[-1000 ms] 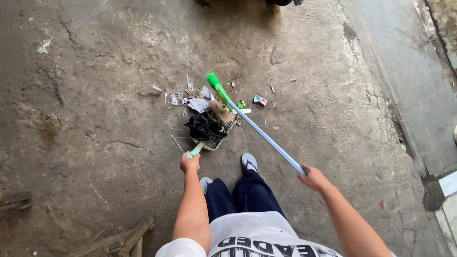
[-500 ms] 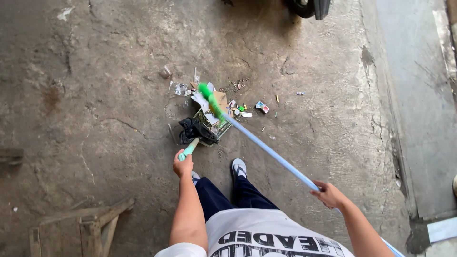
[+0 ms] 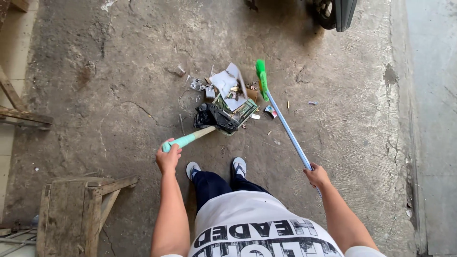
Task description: Sweeping debris and trash into a dustpan and emptying it into a storage crate.
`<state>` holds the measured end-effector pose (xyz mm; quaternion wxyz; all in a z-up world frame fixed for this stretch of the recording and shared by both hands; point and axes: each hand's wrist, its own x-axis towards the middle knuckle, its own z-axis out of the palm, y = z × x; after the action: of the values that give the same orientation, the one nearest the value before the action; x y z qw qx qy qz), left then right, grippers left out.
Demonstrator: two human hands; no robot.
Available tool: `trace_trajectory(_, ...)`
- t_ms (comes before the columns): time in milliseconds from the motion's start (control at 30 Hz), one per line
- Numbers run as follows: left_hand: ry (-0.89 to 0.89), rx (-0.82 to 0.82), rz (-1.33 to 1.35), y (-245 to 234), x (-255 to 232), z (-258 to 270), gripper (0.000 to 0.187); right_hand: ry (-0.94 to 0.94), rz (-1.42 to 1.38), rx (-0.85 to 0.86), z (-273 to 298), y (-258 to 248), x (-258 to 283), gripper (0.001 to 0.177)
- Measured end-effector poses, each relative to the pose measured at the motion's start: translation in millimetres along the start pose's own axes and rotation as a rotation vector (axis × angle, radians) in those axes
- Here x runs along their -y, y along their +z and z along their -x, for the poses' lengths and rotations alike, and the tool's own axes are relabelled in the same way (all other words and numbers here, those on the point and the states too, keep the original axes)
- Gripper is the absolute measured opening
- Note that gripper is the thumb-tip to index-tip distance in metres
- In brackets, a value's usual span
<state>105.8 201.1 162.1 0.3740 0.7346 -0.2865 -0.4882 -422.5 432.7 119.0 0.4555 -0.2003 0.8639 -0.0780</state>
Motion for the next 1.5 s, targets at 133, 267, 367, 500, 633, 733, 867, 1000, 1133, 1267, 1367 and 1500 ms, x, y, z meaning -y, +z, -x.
trace_trajectory(133,0.047,0.062,0.027,-20,-30,1,0.038,-0.103,0.275,-0.074,-29,2,-42,0.05)
trace_trajectory(267,0.053,0.097,-0.032,-18,-55,9,0.038,-0.24,0.392,-0.151,-21,-9,-45,0.055)
trace_trajectory(367,0.086,0.032,-0.056,6,-70,26,0.036,-0.165,0.536,-0.136,15,-22,-26,0.049)
trace_trajectory(500,0.158,-0.06,-0.112,33,-83,43,0.033,-0.167,0.647,-0.186,25,-36,-11,0.05)
trace_trajectory(633,0.214,-0.042,-0.147,21,-92,44,0.034,-0.155,0.644,-0.166,9,-38,7,0.046)
trace_trajectory(733,0.212,-0.006,-0.178,1,-108,46,0.034,-0.182,0.649,-0.165,-10,-36,14,0.04)
trace_trajectory(867,0.164,-0.014,-0.198,-6,-131,61,0.032,-0.186,0.558,-0.158,-21,-34,11,0.047)
trace_trajectory(1000,0.122,-0.061,-0.169,18,-119,42,0.029,-0.307,0.525,-0.203,-22,-41,-8,0.054)
trace_trajectory(1133,0.063,-0.116,-0.133,66,-109,19,0.024,-0.252,0.518,-0.161,18,-59,-16,0.054)
trace_trajectory(1267,0.143,-0.177,-0.175,101,-98,3,0.027,-0.281,0.623,-0.16,45,-65,-32,0.053)
trace_trajectory(1367,0.206,-0.199,-0.265,113,-94,-7,0.03,-0.295,0.662,-0.182,61,-67,-36,0.054)
trace_trajectory(1500,0.206,-0.161,-0.231,108,-94,-20,0.031,-0.245,0.63,-0.208,80,-65,-14,0.053)
